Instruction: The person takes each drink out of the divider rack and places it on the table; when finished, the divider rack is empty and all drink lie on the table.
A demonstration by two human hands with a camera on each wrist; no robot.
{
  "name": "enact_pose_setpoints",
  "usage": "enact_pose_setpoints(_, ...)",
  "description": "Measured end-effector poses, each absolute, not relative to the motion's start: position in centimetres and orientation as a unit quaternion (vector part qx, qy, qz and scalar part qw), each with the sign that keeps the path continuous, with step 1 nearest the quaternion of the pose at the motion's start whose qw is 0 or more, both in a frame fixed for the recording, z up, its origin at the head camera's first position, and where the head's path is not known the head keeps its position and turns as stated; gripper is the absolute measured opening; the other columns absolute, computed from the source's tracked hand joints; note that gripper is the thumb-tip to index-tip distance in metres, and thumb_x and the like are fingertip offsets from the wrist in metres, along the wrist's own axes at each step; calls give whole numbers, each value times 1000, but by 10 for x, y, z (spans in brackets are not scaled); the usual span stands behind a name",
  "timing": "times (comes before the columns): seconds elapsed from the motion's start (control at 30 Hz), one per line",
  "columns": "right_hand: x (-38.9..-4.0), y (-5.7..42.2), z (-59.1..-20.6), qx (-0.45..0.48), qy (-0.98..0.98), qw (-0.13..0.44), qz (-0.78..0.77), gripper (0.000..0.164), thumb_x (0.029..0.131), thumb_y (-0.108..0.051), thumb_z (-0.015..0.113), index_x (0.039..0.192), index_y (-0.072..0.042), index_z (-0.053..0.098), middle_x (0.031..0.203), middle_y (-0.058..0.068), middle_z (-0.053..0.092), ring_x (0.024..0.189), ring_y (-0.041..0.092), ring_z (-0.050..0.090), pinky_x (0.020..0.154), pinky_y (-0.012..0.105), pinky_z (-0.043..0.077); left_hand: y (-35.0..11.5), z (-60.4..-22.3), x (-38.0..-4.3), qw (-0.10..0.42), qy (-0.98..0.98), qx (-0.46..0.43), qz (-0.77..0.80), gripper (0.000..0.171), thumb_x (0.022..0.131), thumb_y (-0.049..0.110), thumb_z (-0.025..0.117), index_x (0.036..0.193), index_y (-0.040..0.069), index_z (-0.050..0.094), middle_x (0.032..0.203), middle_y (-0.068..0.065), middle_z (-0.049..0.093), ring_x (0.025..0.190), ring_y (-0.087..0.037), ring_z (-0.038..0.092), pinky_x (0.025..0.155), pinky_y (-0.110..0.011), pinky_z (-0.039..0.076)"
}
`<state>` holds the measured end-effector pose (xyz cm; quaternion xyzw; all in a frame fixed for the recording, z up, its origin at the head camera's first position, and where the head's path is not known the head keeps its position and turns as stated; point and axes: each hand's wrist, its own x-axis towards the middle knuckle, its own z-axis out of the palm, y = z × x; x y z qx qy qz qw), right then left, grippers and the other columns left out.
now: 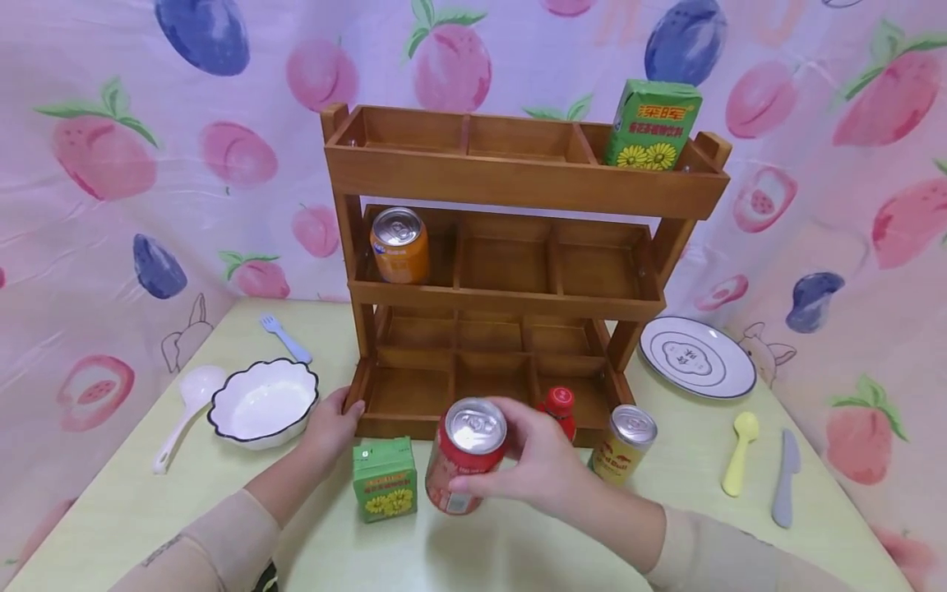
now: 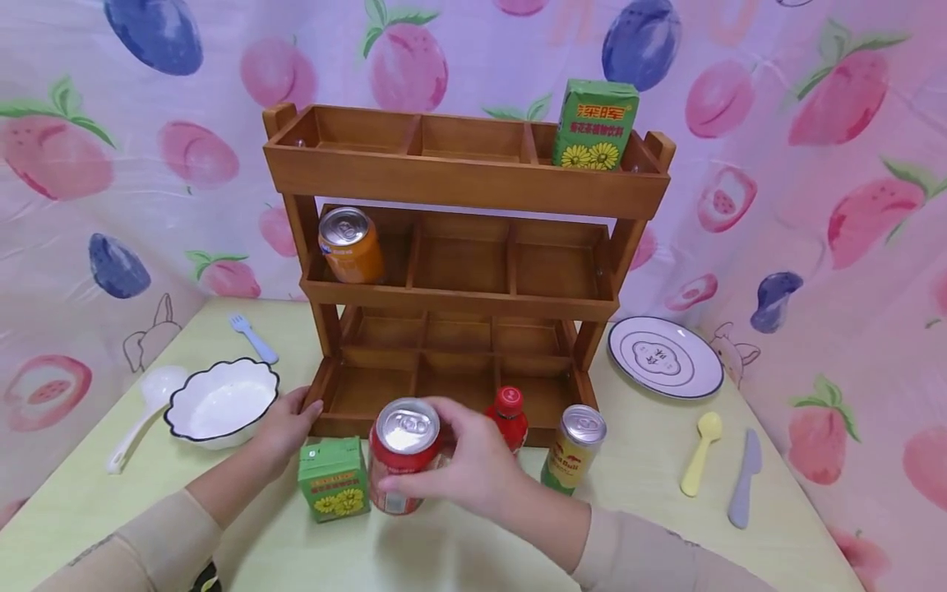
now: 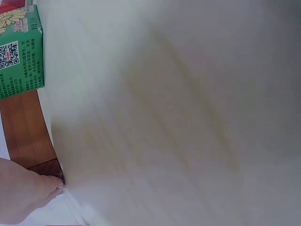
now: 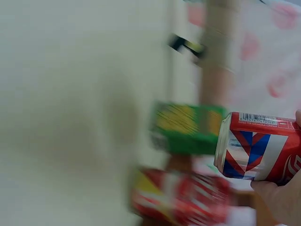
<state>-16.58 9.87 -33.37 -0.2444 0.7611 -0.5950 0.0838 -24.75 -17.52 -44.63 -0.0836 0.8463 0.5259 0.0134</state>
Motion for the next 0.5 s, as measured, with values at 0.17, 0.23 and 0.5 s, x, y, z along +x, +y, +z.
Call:
enact_pose_setpoints(0.17,-158,89,-376,-246,781,132,-559,61,61,-25,83,114,-15,54,103,-5,61,95,11,58,83,24,46,-174,-446,-248,9,846,-79,528,45,95,13,41,133,-8,30,131,-29,37,120,-39,35,100,-46,27)
enact_pose_setpoints(0.23,-157,88,-385,-242,778,157,-558,62,61,-25,83,115,-15,54,103,-6,61,96,11,58,83,24,46,-174,-447,-248,11,845,-80,528,45,95,13,41,133,-8,30,130,-29,37,119,-39,36,100,-47,28)
enact_pose_setpoints(0.5,-158,84,-403,-246,761,190,-570,62,63,-21,82,116,-15,52,105,-5,60,99,12,56,85,23,45,-175,-446,-247,8,845,-84,527,44,95,13,41,133,-7,31,130,-28,39,118,-39,37,99,-46,29)
